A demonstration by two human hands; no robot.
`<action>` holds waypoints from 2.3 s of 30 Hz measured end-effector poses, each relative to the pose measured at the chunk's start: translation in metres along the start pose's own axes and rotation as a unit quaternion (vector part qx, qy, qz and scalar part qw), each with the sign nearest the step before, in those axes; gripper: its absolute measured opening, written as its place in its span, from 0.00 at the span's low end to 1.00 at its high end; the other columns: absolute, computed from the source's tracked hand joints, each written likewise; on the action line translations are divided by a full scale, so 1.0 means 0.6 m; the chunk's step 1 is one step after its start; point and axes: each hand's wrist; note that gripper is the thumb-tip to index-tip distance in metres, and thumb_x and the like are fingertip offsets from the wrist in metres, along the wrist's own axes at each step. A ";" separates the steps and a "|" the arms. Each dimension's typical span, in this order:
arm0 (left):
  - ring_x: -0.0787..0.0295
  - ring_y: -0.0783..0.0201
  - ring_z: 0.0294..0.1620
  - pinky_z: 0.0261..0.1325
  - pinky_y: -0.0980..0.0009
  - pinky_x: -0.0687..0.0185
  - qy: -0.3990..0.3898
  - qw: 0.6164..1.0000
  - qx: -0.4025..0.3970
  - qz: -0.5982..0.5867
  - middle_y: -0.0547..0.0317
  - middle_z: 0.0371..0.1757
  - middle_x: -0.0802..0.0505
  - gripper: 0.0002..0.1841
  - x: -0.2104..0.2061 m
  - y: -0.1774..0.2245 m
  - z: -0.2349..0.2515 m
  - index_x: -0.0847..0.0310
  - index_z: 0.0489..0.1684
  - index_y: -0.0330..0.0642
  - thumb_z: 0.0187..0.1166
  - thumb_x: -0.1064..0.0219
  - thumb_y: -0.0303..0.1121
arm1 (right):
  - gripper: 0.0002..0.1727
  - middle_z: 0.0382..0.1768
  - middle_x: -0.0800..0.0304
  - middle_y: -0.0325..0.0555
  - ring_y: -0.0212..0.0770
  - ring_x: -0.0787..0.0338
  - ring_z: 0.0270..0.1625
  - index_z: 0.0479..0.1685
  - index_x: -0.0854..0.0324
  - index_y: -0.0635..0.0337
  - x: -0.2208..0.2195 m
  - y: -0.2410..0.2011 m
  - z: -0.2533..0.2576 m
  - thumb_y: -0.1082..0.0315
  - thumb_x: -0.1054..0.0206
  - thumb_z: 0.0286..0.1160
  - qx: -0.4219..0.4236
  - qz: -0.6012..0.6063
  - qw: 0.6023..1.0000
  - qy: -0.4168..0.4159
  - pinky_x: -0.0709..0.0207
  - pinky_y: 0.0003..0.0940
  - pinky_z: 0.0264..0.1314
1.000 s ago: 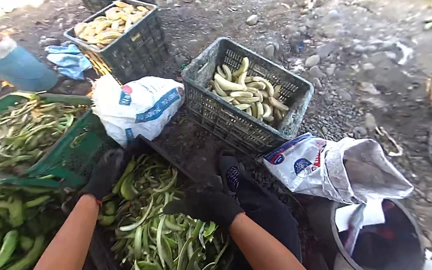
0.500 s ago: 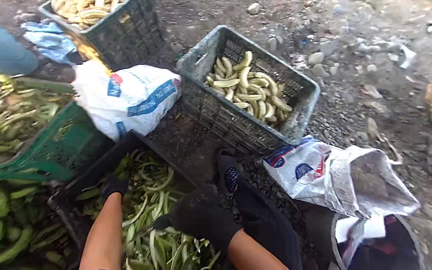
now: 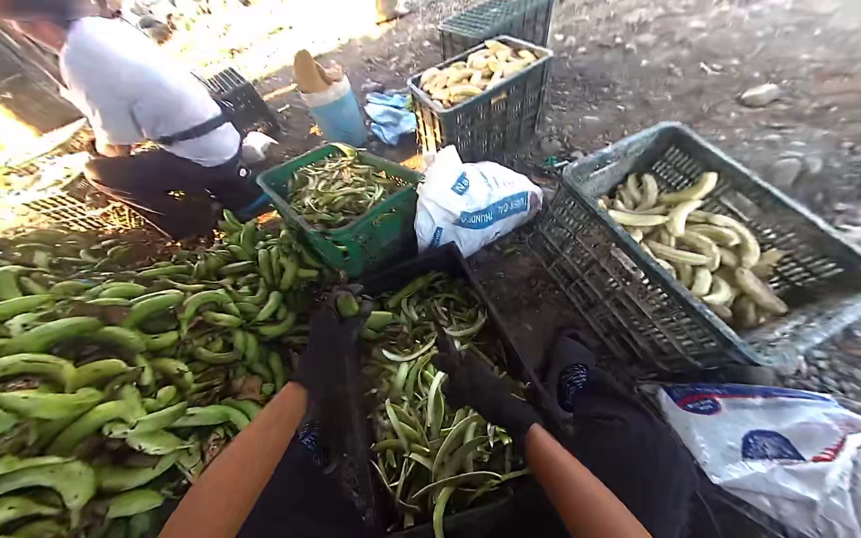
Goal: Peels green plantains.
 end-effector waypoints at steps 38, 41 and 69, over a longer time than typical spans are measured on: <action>0.18 0.70 0.20 0.24 0.74 0.18 -0.129 0.851 0.103 -0.498 0.61 0.22 0.14 0.39 0.001 -0.014 -0.148 0.16 0.51 0.47 0.88 0.69 0.67 | 0.44 0.65 0.17 0.68 0.71 0.20 0.68 0.85 0.28 0.33 -0.119 -0.012 -0.100 0.22 0.59 0.74 0.201 -0.399 0.884 0.136 0.27 0.71 0.62; 0.19 0.70 0.20 0.25 0.75 0.18 -0.142 0.846 0.093 -0.506 0.61 0.23 0.14 0.42 -0.001 -0.029 -0.149 0.16 0.53 0.45 0.86 0.71 0.69 | 0.43 0.58 0.14 0.66 0.72 0.17 0.61 0.80 0.22 0.30 -0.132 -0.019 -0.098 0.22 0.56 0.69 0.224 -0.445 0.851 0.167 0.25 0.69 0.52; 0.16 0.69 0.23 0.27 0.74 0.16 -0.077 0.854 0.027 -0.513 0.61 0.27 0.13 0.32 -0.003 -0.018 -0.132 0.22 0.65 0.49 0.91 0.66 0.61 | 0.37 0.58 0.12 0.60 0.66 0.19 0.67 0.71 0.14 0.38 -0.106 -0.066 -0.102 0.29 0.51 0.75 0.140 -0.437 0.877 0.145 0.30 0.70 0.62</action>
Point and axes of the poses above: each hand's wrist, its own z-axis towards the middle knuckle, its own x-axis out of the back of the hand, y = z × x
